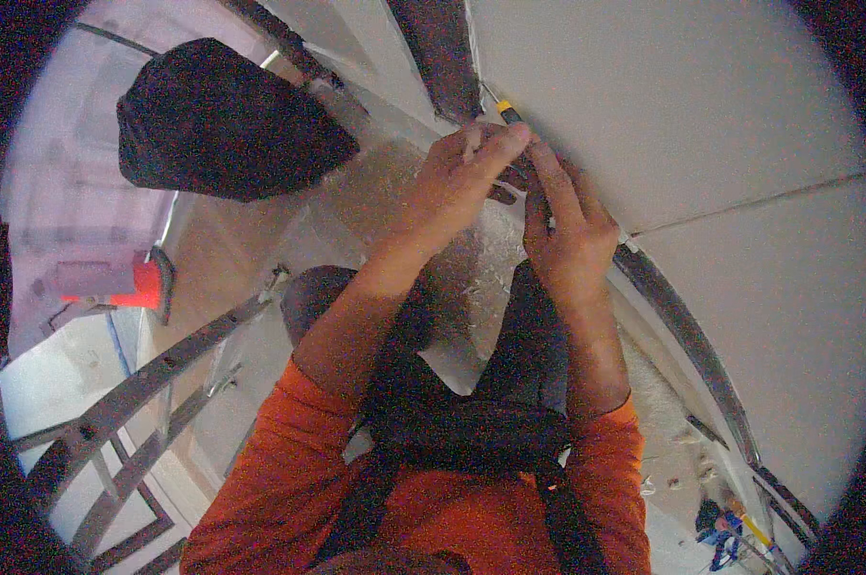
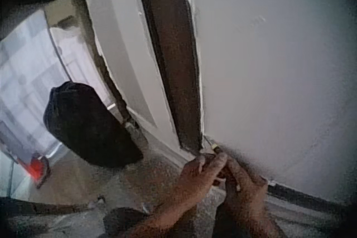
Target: The person uses a utility knife to score and cut along the edge of a wall panel, peeling away thin strips of material by hand.
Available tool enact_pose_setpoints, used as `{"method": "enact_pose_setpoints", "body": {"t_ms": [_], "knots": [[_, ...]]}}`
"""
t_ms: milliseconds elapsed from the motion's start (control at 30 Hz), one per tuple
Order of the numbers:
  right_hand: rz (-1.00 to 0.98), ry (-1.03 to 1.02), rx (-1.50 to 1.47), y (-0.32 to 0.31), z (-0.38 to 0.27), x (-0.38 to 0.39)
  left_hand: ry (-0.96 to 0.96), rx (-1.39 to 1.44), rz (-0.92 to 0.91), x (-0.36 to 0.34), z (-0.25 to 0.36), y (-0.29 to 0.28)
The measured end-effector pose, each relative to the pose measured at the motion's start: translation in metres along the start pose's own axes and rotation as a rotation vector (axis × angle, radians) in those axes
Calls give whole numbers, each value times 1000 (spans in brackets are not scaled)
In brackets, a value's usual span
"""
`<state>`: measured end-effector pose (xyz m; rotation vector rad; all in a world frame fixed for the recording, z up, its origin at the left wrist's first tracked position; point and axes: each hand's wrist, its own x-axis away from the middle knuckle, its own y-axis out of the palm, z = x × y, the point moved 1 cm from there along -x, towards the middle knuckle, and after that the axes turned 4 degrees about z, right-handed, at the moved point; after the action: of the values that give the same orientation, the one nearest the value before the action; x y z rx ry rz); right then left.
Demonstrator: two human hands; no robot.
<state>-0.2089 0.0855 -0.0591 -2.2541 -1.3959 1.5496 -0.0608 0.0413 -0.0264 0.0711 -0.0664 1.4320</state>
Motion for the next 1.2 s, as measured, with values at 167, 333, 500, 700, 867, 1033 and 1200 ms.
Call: {"method": "enact_pose_setpoints", "body": {"t_ms": [167, 333, 500, 700, 867, 1033, 1200], "knots": [[-39, 13, -33, -1, 6, 1, -103, 175, -12, -4, -19, 9], [-82, 31, -56, -3, 3, -1, -170, 222, -46, -6, -24, 9], [-115, 19, -68, -6, 4, -5, -192, 237, -46, -5, -19, 11], [-158, 44, -25, -9, 3, -1, -131, 174, -20, -3, -25, 11], [-86, -2, -49, -12, 1, -6, 18, 69, 10, -2, -15, 12], [-69, -54, -33, -11, 6, -8, -27, 189, 33, -6, -17, 20], [-75, -70, -66, -7, 12, -6, 39, 154, 60, -11, -33, 22]]}}
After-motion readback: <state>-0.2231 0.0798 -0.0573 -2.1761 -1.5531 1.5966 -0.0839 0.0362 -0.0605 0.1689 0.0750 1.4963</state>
